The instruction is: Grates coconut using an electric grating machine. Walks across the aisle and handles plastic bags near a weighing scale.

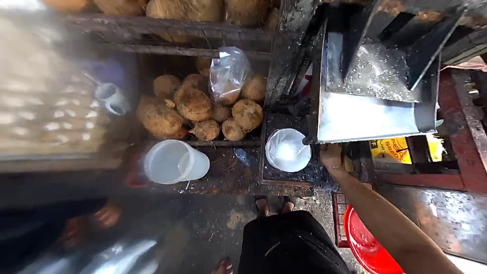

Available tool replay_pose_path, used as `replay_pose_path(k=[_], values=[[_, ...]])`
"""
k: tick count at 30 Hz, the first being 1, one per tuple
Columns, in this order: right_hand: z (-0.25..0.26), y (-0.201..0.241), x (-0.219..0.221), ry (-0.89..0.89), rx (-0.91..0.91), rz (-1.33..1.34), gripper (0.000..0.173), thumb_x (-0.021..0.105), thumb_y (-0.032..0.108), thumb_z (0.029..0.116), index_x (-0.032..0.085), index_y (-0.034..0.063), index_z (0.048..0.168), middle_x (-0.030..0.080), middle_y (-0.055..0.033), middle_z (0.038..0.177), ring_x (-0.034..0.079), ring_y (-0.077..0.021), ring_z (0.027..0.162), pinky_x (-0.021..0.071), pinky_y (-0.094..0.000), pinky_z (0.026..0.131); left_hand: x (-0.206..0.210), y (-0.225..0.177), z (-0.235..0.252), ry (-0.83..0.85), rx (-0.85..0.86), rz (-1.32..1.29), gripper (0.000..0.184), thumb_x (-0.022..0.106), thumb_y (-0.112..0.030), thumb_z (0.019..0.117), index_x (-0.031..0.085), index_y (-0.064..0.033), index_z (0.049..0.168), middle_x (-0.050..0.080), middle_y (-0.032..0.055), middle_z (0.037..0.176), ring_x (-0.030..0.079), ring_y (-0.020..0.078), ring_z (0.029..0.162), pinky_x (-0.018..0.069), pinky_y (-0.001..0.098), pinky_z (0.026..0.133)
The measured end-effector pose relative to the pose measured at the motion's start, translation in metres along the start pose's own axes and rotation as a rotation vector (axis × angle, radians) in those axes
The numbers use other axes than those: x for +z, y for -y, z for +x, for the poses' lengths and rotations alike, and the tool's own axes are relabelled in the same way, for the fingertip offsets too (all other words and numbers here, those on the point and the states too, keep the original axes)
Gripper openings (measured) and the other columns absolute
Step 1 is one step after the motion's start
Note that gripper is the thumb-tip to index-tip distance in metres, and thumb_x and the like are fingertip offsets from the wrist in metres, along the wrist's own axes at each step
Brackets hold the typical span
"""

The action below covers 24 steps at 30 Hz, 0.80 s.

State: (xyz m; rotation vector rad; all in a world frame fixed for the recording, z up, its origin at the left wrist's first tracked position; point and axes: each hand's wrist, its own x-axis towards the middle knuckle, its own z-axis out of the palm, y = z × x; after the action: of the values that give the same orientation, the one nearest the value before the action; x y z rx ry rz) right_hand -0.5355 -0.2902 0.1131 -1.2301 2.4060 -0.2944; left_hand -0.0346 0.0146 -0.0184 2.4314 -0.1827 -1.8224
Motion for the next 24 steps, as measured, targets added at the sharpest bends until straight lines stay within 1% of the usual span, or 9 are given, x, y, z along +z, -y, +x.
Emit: replay_pose_path(k=[3,5,7,9,11,13,17,21,24], values=[[0.003,-0.005,-0.004,0.003,0.021,0.075,0.06,0.039,0.037,0.1101,0.03,-0.0014,0.156,0.064,-0.0263,0.13,0.068,-0.0383,0.113,0.0525,-0.0535,0.101,-0.008,-0.023,0.009,-0.024,0.09,-0.041,0.041,0.047,-0.03,0.1084,0.058,-0.0013,0.136,0.065,0.0205,0.13,0.064,0.0285,0.106,0.0512,0.0475,0.084],[-0.002,-0.007,-0.01,-0.022,0.012,0.079,0.066,0.04,0.039,0.1095,0.025,-0.003,0.158,0.056,-0.0292,0.14,0.061,-0.0401,0.125,0.0477,-0.0539,0.108,-0.018,-0.039,0.01,-0.052,0.192,-0.089,0.038,0.045,-0.026,0.1085,0.058,0.0009,0.133,0.065,0.0206,0.124,0.064,0.0266,0.101,0.0519,0.0453,0.081],[-0.012,-0.01,-0.011,-0.195,-0.082,0.073,0.067,0.05,0.037,0.1049,0.036,-0.0065,0.153,0.043,-0.0349,0.149,0.045,-0.0471,0.139,0.0381,-0.0565,0.116,-0.031,-0.052,0.008,-0.071,0.234,-0.089,0.039,0.043,-0.026,0.1091,0.058,0.0006,0.133,0.065,0.02,0.125,0.063,0.0257,0.101,0.0511,0.0444,0.081],[-0.027,-0.002,-0.018,-0.313,-0.2,0.15,0.06,0.055,0.031,0.1016,0.045,-0.0044,0.149,0.042,-0.033,0.151,0.042,-0.0464,0.142,0.0368,-0.0552,0.118,-0.041,-0.061,0.006,-0.082,0.251,-0.07,0.039,0.043,-0.026,0.1093,0.057,0.0001,0.135,0.064,0.0201,0.127,0.063,0.0267,0.104,0.0509,0.0456,0.082],[-0.04,0.011,-0.019,-0.23,-0.296,0.251,0.046,0.05,0.024,0.1042,0.053,0.0002,0.144,0.054,-0.0252,0.141,0.055,-0.0358,0.131,0.0466,-0.047,0.112,-0.05,-0.062,0.004,-0.096,0.242,-0.071,0.04,0.041,-0.026,0.1096,0.056,0.0003,0.136,0.063,0.0215,0.129,0.062,0.0295,0.108,0.051,0.0492,0.087],[-0.037,0.019,-0.01,-0.084,-0.279,0.32,0.043,0.045,0.02,0.1064,0.054,0.0006,0.144,0.059,-0.0221,0.138,0.059,-0.0312,0.128,0.0473,-0.0439,0.111,-0.055,-0.058,-0.002,-0.117,0.232,-0.076,0.042,0.039,-0.028,0.1106,0.054,0.0005,0.138,0.062,0.0227,0.131,0.062,0.0309,0.11,0.0509,0.0503,0.087],[-0.01,0.02,0.007,0.127,-0.071,0.152,0.058,0.046,0.028,0.1065,0.036,-0.0018,0.155,0.041,-0.0283,0.155,0.046,-0.0388,0.142,0.0411,-0.0501,0.116,-0.052,-0.045,-0.018,-0.163,0.323,-0.078,0.04,0.042,-0.026,0.1105,0.055,0.0017,0.136,0.062,0.0233,0.132,0.063,0.0326,0.111,0.0515,0.0516,0.089],[0.011,0.01,0.019,0.184,-0.009,0.059,0.067,0.054,0.03,0.1024,0.031,-0.0014,0.157,0.038,-0.0291,0.157,0.043,-0.0406,0.144,0.0396,-0.0516,0.117,-0.027,-0.05,-0.067,-0.198,0.469,-0.112,0.038,0.048,-0.026,0.1082,0.058,0.0005,0.134,0.065,0.0207,0.125,0.065,0.0277,0.105,0.0534,0.0465,0.086],[0.022,0.006,0.026,0.199,-0.023,0.059,0.07,0.056,0.028,0.1022,0.028,-0.0042,0.158,0.038,-0.0304,0.156,0.044,-0.0422,0.143,0.0392,-0.0515,0.117,-0.009,-0.076,-0.098,-0.189,0.652,-0.051,0.037,0.05,-0.024,0.1068,0.06,0.0005,0.133,0.067,0.0191,0.123,0.067,0.0259,0.107,0.0553,0.0454,0.092]])
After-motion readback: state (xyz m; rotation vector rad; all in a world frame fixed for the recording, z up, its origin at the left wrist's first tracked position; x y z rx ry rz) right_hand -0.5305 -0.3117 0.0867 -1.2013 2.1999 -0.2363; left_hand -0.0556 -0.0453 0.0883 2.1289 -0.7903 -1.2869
